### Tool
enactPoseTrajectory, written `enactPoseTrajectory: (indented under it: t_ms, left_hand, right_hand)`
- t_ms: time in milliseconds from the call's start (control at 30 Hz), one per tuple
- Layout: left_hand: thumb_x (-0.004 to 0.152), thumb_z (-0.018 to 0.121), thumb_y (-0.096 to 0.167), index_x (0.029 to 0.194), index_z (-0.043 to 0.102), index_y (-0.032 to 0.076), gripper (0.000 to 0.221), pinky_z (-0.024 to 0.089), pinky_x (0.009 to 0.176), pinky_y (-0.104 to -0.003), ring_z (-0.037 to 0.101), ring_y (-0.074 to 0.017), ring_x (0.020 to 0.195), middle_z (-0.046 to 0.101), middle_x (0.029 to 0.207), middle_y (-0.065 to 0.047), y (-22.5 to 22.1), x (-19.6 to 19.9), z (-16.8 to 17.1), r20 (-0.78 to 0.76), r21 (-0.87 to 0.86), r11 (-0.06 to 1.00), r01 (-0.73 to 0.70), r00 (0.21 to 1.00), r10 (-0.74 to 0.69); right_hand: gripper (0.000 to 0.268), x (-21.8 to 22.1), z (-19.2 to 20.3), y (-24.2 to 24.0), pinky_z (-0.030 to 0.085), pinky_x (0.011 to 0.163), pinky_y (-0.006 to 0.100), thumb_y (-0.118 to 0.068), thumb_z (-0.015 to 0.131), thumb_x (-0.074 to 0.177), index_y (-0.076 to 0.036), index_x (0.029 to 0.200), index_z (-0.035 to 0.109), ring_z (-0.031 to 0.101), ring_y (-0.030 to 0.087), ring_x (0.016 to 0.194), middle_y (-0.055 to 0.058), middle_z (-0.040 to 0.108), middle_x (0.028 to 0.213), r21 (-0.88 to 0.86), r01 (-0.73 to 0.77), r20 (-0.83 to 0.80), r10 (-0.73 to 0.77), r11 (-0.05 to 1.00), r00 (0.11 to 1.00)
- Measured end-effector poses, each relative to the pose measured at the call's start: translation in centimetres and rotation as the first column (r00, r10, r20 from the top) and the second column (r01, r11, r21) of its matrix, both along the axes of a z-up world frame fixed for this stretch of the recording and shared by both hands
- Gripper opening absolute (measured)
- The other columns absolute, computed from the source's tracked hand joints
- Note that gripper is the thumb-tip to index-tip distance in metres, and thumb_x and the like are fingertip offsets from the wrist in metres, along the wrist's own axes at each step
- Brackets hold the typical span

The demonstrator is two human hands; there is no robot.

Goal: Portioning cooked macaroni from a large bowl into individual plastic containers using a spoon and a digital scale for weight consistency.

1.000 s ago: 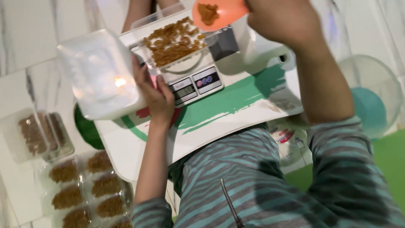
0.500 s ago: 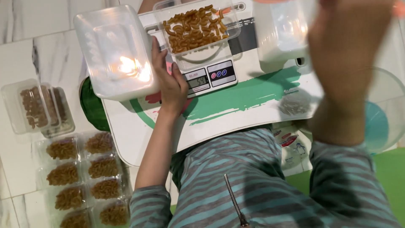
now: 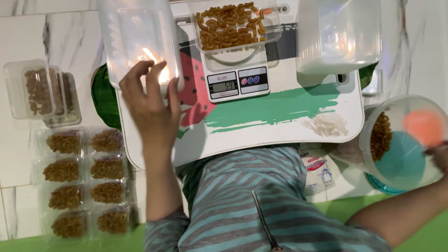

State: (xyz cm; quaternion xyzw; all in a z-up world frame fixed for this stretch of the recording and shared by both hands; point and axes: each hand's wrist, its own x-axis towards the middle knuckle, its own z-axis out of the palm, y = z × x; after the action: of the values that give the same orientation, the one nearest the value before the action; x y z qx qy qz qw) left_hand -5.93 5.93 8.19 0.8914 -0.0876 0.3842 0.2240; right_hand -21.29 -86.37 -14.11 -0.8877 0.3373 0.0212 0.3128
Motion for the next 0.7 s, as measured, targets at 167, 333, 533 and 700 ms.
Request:
enactPoseTrajectory:
  t_ms: [167,333,533,700]
  left_hand:
    - [0.083,0.084,0.002,0.115,0.071,0.005,0.035,0.045,0.104,-0.046,0.057,-0.0288,0.11,0.064,0.122,-0.008,2.3,-2.6,1.3,-0.257,0.164,0.984,-0.065,0.96,0.106]
    - [0.081,0.08,-0.005,0.1,0.078,0.009,0.023,0.052,0.098,-0.039,0.063,-0.0222,0.098,0.072,0.105,-0.001,3.6,-1.7,0.4,-0.142,0.26,0.963,-0.068,0.984,0.108]
    - [0.088,0.085,-0.005,0.102,0.079,0.011,0.022,0.052,0.078,-0.032,0.064,-0.0169,0.089,0.075,0.108,0.0,4.9,-1.8,1.6,-0.037,0.35,0.933,-0.086,0.994,0.105]
    - [0.091,0.085,-0.012,0.102,0.081,0.004,0.02,0.055,0.068,-0.03,0.063,-0.018,0.082,0.074,0.109,-0.006,4.4,-1.5,2.5,0.09,0.266,0.964,0.024,0.995,-0.05]
  right_hand:
    - [0.024,3.4,7.4,17.8,0.052,0.06,0.043,0.009,0.083,0.081,0.023,0.101,0.08,0.065,0.033,0.063,0.029,0.075,0.076,-0.021,0.052,-0.424,-0.056,0.998,0.904]
    - [0.033,5.7,9.9,22.3,0.056,0.08,0.055,-0.015,0.073,0.097,0.013,0.113,0.081,0.073,0.043,0.085,0.028,0.08,0.098,-0.246,-0.026,-0.439,-0.087,0.969,0.894]
    - [0.026,8.1,8.6,15.2,0.053,0.079,0.04,-0.006,0.059,0.124,0.018,0.133,0.061,0.062,0.033,0.088,0.027,0.065,0.106,0.09,-0.26,0.161,0.243,0.962,0.956]
    - [0.031,16.7,27.8,39.2,0.051,0.101,0.041,0.004,0.047,0.117,0.018,0.144,0.055,0.061,0.033,0.11,0.029,0.064,0.123,0.078,-0.643,0.295,0.598,0.762,0.745]
